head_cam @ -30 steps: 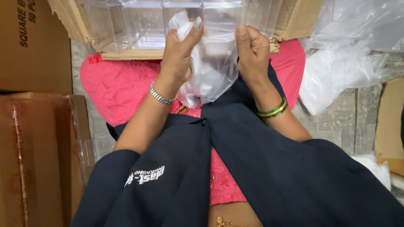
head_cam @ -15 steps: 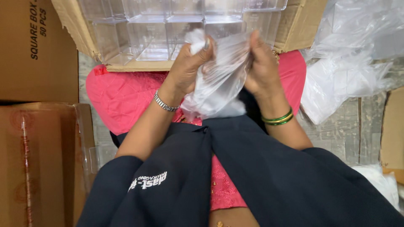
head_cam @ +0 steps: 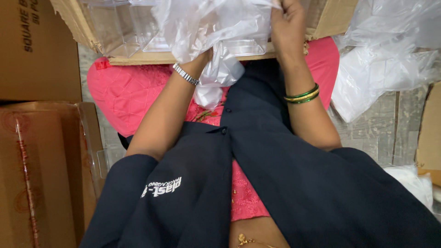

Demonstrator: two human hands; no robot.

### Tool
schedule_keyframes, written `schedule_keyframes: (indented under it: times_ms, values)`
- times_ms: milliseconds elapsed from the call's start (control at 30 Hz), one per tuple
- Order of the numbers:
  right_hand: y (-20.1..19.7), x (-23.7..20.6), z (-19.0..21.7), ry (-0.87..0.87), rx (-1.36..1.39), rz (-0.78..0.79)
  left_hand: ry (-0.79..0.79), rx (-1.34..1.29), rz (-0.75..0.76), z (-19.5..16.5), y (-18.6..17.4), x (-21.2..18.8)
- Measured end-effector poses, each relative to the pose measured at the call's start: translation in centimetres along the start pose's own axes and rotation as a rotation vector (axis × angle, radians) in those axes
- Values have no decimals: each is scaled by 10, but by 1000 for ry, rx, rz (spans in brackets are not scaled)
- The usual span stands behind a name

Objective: The person sits on the floor and wraps clear square plastic boxes in white plastic bags one at a time, then places each wrapped box into a compartmented cardboard box. They continue bagging and stacking the boxes throughout the episode.

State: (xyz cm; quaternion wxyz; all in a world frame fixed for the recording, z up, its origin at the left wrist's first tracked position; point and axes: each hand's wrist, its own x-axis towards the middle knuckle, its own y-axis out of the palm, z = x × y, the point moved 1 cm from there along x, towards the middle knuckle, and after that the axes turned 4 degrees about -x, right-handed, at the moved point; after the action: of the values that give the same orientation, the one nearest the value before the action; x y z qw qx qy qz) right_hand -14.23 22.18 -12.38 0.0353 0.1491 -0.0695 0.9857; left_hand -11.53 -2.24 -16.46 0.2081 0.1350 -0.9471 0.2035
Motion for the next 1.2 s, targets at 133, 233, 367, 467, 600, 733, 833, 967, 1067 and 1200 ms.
schedule_keyframes:
  times_ms: [133,233,367,467,600,733,833,967,1067,1200]
  values:
    - [-13,-12,11,-115,197,8,21,-264,112,-20,-12,-5]
    - [-22,-18,23,2,514,100,33,-551,346,-54,-19,-8]
    - [-24,-26,29,292,874,398,-181,-926,247,-104,-19,-9]
    - [-16,-34,36,388,1008,505,-337,-538,53,-120,-21,-3]
    - [-2,-57,61,446,1128,586,-268,-621,97,-117,-15,-4]
    - [-18,-88,86,468,1106,648,-140,-236,305,-114,4,-15]
    - [-62,-87,84,368,1008,507,-295,-129,284,-118,14,-19]
    - [-148,-37,42,120,712,-26,-208,-273,96,-118,2,2]
    - [-214,-4,-6,46,383,-480,-133,-146,32,-108,-18,20]
    - [-262,12,-66,55,26,-795,-178,-102,-22,-88,-34,28]
